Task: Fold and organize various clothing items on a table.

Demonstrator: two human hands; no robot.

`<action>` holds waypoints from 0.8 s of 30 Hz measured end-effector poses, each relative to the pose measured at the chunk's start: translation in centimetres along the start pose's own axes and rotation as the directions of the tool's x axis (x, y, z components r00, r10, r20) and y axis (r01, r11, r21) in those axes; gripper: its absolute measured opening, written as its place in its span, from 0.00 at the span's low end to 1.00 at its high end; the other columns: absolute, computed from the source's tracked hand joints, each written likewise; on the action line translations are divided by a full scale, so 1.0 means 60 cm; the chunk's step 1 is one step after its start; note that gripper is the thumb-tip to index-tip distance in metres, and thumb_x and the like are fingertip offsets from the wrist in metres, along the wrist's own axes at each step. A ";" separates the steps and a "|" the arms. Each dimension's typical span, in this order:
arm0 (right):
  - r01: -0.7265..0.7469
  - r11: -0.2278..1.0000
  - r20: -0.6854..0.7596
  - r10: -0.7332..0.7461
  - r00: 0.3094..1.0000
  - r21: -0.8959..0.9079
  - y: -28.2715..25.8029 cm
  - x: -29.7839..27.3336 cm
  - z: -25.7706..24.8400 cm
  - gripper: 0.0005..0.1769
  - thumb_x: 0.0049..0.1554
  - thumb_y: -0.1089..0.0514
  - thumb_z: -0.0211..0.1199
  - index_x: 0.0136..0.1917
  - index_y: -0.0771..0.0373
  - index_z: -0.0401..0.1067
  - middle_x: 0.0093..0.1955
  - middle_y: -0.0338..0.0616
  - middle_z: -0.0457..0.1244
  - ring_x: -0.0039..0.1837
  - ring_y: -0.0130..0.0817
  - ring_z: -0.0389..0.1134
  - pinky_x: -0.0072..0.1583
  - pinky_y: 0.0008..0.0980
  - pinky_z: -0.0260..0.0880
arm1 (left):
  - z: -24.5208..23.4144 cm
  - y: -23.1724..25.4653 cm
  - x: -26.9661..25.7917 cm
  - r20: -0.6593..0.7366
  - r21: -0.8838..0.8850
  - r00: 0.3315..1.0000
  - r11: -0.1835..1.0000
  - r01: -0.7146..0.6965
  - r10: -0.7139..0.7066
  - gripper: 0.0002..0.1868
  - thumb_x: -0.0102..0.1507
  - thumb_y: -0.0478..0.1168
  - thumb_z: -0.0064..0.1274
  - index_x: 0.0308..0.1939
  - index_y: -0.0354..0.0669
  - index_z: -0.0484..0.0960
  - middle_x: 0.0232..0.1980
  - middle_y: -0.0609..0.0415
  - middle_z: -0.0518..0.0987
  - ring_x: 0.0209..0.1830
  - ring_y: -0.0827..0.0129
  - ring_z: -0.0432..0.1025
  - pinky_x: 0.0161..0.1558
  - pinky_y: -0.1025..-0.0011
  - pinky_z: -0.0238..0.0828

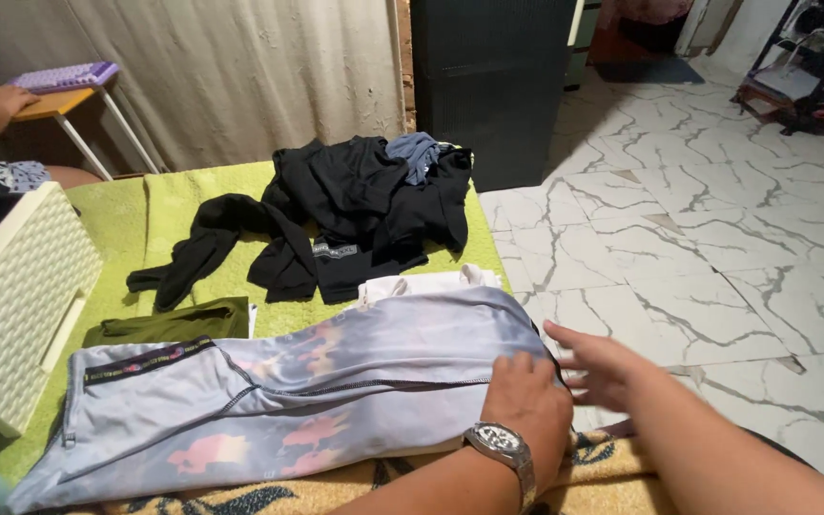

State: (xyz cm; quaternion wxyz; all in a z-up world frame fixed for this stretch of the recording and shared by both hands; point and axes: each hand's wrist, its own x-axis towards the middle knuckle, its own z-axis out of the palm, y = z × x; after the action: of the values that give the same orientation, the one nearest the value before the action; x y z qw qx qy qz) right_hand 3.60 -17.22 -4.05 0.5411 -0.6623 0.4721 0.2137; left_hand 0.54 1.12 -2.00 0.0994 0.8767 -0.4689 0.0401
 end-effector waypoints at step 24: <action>0.418 0.904 0.208 -0.428 0.880 0.093 -0.160 -0.142 -0.041 0.14 0.53 0.52 0.67 0.51 0.59 0.78 0.42 0.38 0.68 0.40 0.28 0.65 0.42 0.30 0.67 | -0.135 0.026 -0.026 0.059 -0.778 0.781 0.462 0.426 -0.622 0.11 0.65 0.47 0.52 0.45 0.47 0.82 0.45 0.42 0.83 0.46 0.47 0.77 0.48 0.54 0.72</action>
State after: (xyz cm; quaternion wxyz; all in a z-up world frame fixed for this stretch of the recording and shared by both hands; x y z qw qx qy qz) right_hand 7.32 -16.41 8.47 0.6392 -0.7084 0.2572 0.1529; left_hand -1.46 3.28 5.85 0.5169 0.8412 -0.1310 -0.0892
